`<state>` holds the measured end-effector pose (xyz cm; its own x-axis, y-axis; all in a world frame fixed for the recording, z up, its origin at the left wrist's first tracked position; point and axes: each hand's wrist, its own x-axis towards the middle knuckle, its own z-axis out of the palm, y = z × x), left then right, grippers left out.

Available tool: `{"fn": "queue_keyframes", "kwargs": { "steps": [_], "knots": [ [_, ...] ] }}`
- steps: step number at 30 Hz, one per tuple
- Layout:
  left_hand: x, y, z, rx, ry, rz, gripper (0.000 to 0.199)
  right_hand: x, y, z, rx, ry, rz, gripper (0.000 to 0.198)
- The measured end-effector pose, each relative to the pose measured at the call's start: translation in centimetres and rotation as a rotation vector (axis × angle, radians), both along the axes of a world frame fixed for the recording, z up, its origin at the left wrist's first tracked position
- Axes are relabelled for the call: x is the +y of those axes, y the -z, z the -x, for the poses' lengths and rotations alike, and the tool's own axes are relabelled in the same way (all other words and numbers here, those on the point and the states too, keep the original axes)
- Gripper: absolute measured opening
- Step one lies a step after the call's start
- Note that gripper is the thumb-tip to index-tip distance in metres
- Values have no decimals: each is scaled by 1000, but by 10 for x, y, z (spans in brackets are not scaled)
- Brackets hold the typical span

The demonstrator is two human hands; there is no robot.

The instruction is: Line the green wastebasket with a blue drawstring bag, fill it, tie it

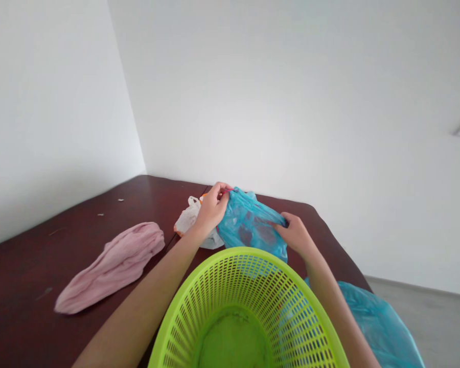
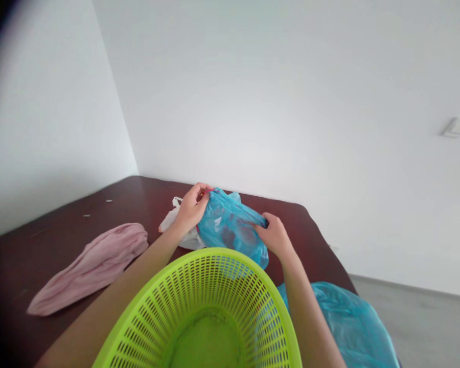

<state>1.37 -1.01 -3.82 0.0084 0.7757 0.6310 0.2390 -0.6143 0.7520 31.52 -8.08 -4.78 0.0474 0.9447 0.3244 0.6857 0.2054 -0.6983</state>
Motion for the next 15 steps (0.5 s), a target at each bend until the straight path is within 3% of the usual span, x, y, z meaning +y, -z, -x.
{"fn": "queue_keyframes", "kwargs": {
  "steps": [5, 8, 11, 13, 15],
  "knots": [
    [-14, -20, 19, 146, -136, -122, 7, -23, -28, 0, 56, 213, -286, 26],
    [-23, -28, 18, 222, -93, -77, 23, -35, -36, 12, 65, 251, -361, 30],
    [-26, -28, 10, 286, 154, 127, 32, -41, -38, 28, 135, 110, -293, 28],
    [-24, -21, 4, 230, 341, 252, 37, -44, -37, 38, 195, -94, -137, 24],
    [-20, -13, -4, 99, 450, 295, 41, -47, -36, 45, 209, -301, 30, 32]
  ]
}}
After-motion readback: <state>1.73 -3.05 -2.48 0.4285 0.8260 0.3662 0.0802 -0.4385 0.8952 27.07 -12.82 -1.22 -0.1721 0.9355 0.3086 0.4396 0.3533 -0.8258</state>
